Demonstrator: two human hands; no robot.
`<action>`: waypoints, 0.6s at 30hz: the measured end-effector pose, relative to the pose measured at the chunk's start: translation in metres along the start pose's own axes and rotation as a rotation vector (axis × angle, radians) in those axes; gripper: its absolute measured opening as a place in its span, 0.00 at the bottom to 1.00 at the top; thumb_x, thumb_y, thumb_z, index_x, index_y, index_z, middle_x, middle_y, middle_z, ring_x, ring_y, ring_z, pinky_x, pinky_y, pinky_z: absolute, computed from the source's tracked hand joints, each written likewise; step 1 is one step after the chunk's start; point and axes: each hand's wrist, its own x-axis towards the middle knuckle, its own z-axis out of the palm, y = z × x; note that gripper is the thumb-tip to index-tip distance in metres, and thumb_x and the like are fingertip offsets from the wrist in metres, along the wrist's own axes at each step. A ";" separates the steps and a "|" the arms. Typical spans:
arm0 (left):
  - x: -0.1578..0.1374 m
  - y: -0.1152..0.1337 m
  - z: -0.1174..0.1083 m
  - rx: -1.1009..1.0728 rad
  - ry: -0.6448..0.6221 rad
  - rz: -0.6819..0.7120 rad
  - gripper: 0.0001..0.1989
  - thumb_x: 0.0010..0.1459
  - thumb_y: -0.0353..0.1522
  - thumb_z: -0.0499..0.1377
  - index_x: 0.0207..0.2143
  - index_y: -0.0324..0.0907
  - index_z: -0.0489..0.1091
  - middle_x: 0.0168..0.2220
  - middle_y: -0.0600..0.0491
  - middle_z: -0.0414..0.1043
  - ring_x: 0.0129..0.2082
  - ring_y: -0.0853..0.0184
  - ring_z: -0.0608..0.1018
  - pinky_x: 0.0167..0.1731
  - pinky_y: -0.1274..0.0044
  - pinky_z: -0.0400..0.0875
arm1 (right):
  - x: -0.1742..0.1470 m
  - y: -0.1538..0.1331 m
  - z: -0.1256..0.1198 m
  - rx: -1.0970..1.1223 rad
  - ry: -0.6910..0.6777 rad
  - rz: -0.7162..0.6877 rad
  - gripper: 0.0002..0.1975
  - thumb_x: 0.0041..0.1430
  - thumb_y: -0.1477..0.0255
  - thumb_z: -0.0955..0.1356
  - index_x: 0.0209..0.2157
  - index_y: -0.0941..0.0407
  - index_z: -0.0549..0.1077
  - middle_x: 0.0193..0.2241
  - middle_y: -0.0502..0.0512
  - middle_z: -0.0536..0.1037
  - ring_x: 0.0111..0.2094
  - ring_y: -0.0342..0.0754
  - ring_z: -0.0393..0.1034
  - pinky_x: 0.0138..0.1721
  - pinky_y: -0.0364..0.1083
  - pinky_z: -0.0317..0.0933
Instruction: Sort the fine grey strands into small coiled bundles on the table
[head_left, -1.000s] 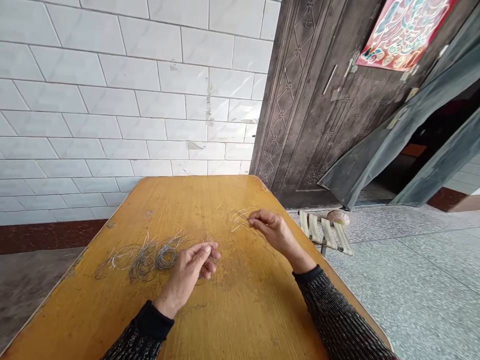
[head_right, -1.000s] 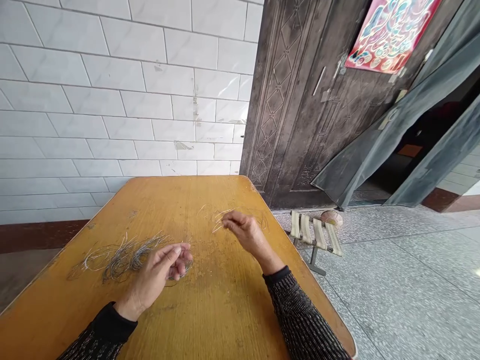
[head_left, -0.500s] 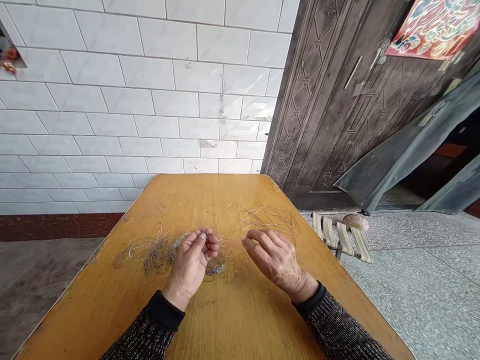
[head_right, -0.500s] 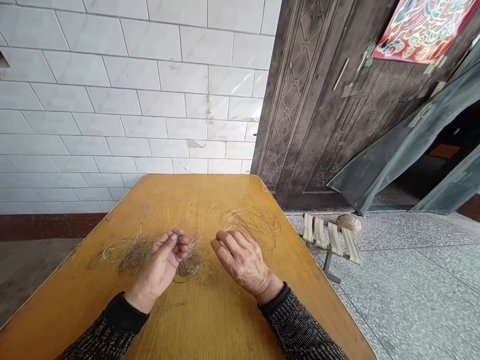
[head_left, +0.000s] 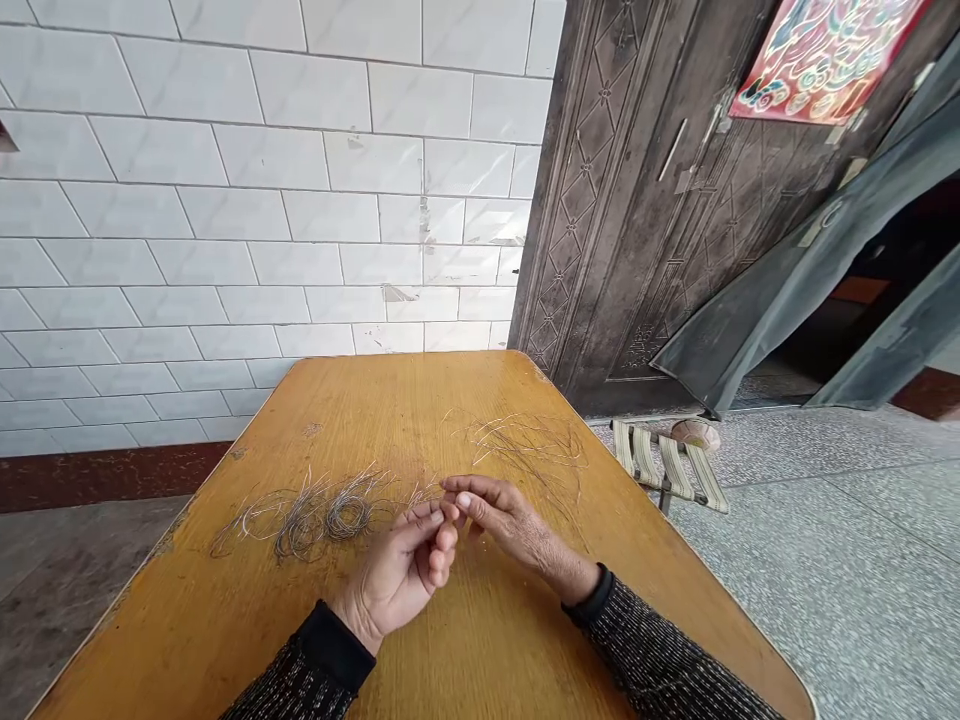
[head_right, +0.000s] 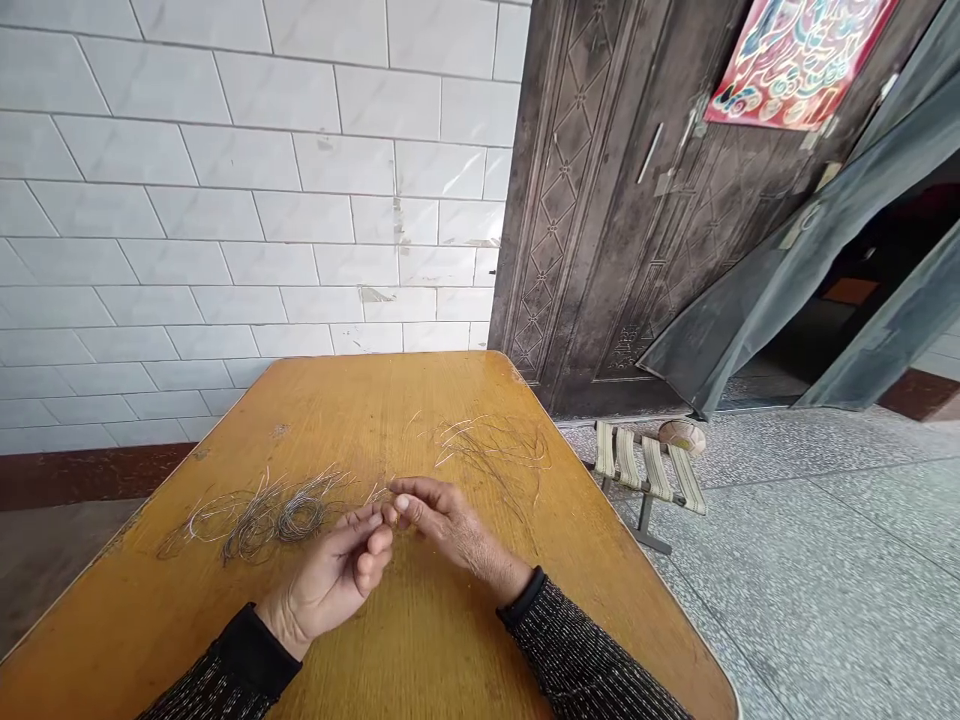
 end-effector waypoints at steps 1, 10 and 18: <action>-0.001 -0.002 0.000 0.014 -0.026 -0.042 0.05 0.49 0.28 0.62 0.30 0.36 0.71 0.18 0.58 0.64 0.14 0.81 0.66 0.13 0.89 0.57 | -0.001 -0.002 0.002 0.049 -0.020 0.008 0.18 0.52 0.57 0.66 0.38 0.55 0.73 0.23 0.49 0.72 0.24 0.40 0.64 0.24 0.39 0.58; -0.003 -0.008 0.004 0.259 0.044 0.052 0.11 0.51 0.28 0.59 0.39 0.38 0.71 0.33 0.51 0.69 0.21 0.77 0.70 0.21 0.84 0.64 | 0.002 0.002 -0.001 0.120 0.272 0.053 0.17 0.49 0.58 0.66 0.18 0.58 0.69 0.13 0.46 0.66 0.14 0.37 0.56 0.17 0.39 0.51; -0.004 -0.011 0.012 0.993 0.165 0.508 0.05 0.49 0.30 0.61 0.30 0.43 0.76 0.33 0.49 0.72 0.30 0.66 0.73 0.31 0.77 0.68 | 0.009 0.010 -0.003 0.101 0.377 0.056 0.17 0.46 0.60 0.67 0.14 0.57 0.66 0.12 0.47 0.66 0.12 0.36 0.55 0.15 0.39 0.49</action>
